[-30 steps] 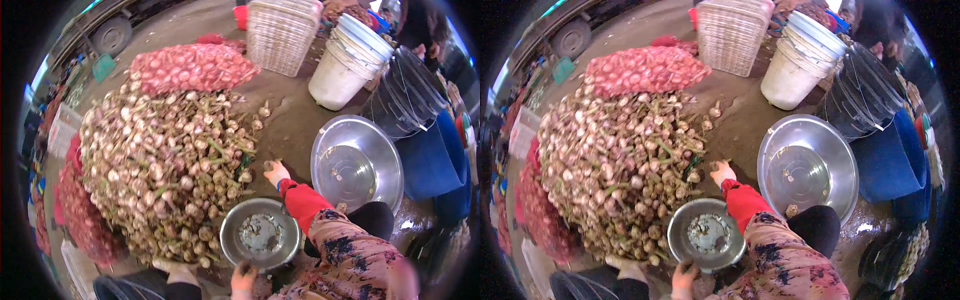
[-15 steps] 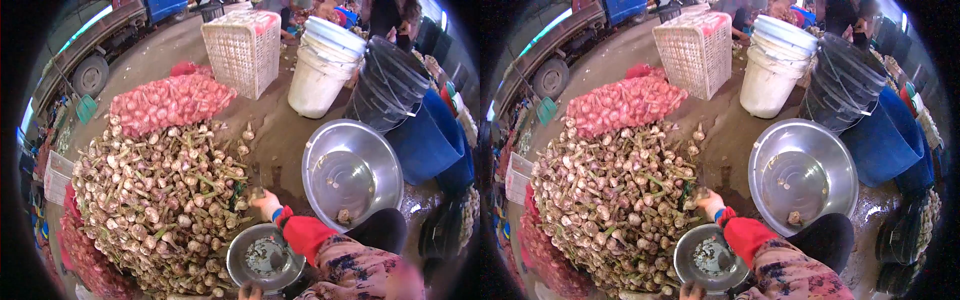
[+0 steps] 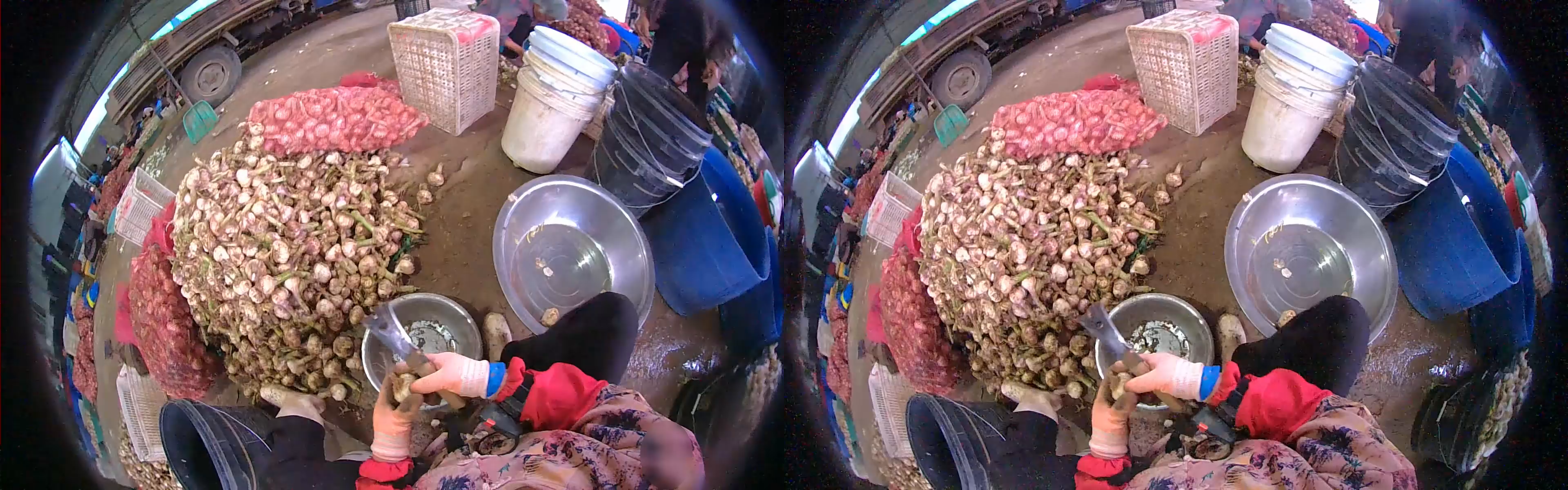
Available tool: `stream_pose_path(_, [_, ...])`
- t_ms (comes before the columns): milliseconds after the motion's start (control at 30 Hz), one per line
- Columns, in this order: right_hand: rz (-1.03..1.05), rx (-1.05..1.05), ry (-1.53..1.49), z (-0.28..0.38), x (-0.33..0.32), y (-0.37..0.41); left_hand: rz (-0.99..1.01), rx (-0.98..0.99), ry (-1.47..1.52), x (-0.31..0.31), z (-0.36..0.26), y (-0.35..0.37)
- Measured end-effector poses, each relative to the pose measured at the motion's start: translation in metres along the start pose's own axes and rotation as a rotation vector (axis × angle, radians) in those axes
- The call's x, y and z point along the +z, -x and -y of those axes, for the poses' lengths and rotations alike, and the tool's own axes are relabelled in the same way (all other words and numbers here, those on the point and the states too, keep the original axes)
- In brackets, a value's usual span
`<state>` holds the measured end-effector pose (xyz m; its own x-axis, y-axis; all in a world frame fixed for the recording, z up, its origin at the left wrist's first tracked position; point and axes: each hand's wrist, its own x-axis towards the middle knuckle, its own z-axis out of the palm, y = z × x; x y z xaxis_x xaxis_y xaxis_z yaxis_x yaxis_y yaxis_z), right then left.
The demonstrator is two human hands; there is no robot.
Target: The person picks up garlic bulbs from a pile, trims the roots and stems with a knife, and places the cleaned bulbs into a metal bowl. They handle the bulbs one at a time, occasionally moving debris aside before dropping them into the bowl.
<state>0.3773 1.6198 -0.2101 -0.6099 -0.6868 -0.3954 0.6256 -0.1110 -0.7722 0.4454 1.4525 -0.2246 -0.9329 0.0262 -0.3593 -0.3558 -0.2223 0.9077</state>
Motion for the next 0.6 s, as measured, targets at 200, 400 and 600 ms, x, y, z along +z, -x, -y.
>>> stream_pose_path(200, [-0.042, -0.158, 0.336, 0.014, 0.006, -0.003, -0.193, 0.282, 0.036, -0.019, -0.026, 0.026])
stream_pose_path(400, [-0.246, -0.591, 1.325, 0.095, -0.013, 0.058, -0.335, 0.3, 0.128, -0.019, -0.061, 0.091])
stream_pose_path(600, [-0.212, -0.69, 1.375, 0.115, -0.027, 0.109, -0.23, 0.265, 0.012, -0.022, -0.049, 0.095])
